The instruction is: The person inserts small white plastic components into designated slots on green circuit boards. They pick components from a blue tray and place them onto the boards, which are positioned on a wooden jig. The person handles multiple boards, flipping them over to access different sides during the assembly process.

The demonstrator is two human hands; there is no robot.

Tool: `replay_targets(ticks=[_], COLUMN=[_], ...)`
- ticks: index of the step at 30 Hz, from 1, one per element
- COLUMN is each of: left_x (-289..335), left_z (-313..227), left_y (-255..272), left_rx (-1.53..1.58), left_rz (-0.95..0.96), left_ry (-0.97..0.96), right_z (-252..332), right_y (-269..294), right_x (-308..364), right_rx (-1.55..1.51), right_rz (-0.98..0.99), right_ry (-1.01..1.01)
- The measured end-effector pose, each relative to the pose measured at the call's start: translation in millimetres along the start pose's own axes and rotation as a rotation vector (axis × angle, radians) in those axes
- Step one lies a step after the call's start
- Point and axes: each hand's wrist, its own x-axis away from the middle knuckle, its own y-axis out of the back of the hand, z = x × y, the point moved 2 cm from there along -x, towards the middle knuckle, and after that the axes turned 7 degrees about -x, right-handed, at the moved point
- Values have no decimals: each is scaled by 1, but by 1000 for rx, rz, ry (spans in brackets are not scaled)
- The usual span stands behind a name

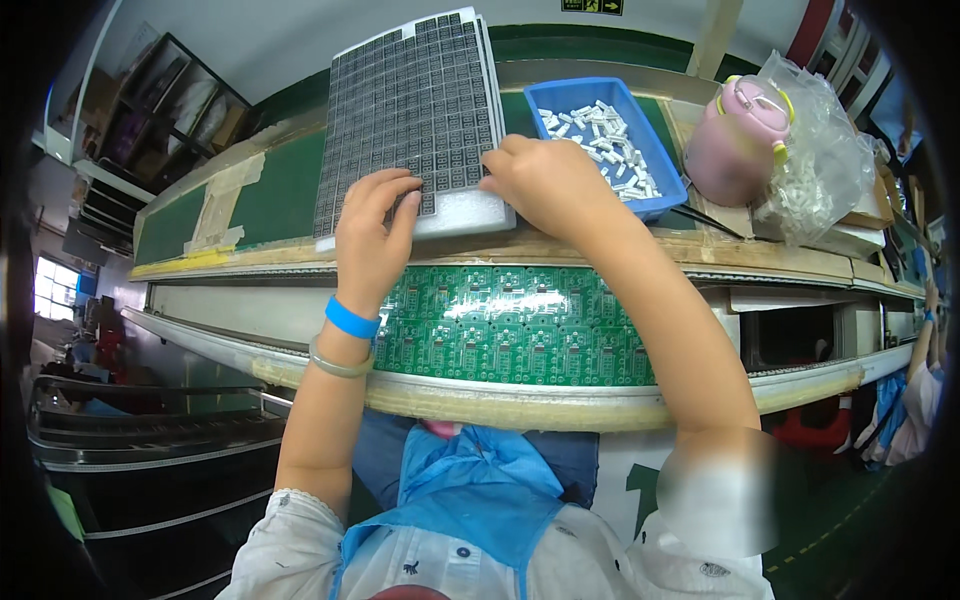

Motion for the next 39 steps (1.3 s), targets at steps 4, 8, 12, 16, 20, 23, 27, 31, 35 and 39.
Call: replay_targets(ticks=[4,8,12,16,20,23,27,31,35,39], left_x=[6,8,23,45,64,79,91,101,102,93], left_z=[4,-10,-63,-99,-119,-122,-134,-146,-157,-164], left_y=[-2,12,25,20,12,5,5,-7,-14,-17], left_rx=[-7,-34,745,1458,1692,1628,1515,1502,1431,844], left_rz=[-76,-236,192,558,618,734,905,1001,1052,697], left_ry=[-32,-120,418,696,853,775,759,726,742,235], right_z=[5,20,51,86,99,96,93,88,79,45], right_y=[-3,14,34,48,52,61,76,84,89,94], right_x=[9,23,53,75,100,119,144,166,176,183], right_rx=[125,-550,-772,-234,-78,-262,-455,-488,-531,-393], right_rz=[-132,-329,-375,-351,-325,-228,-75,-42,-24,-95], right_ry=[102,-306,-418,-75,120,9,-125,-168,-200,-242])
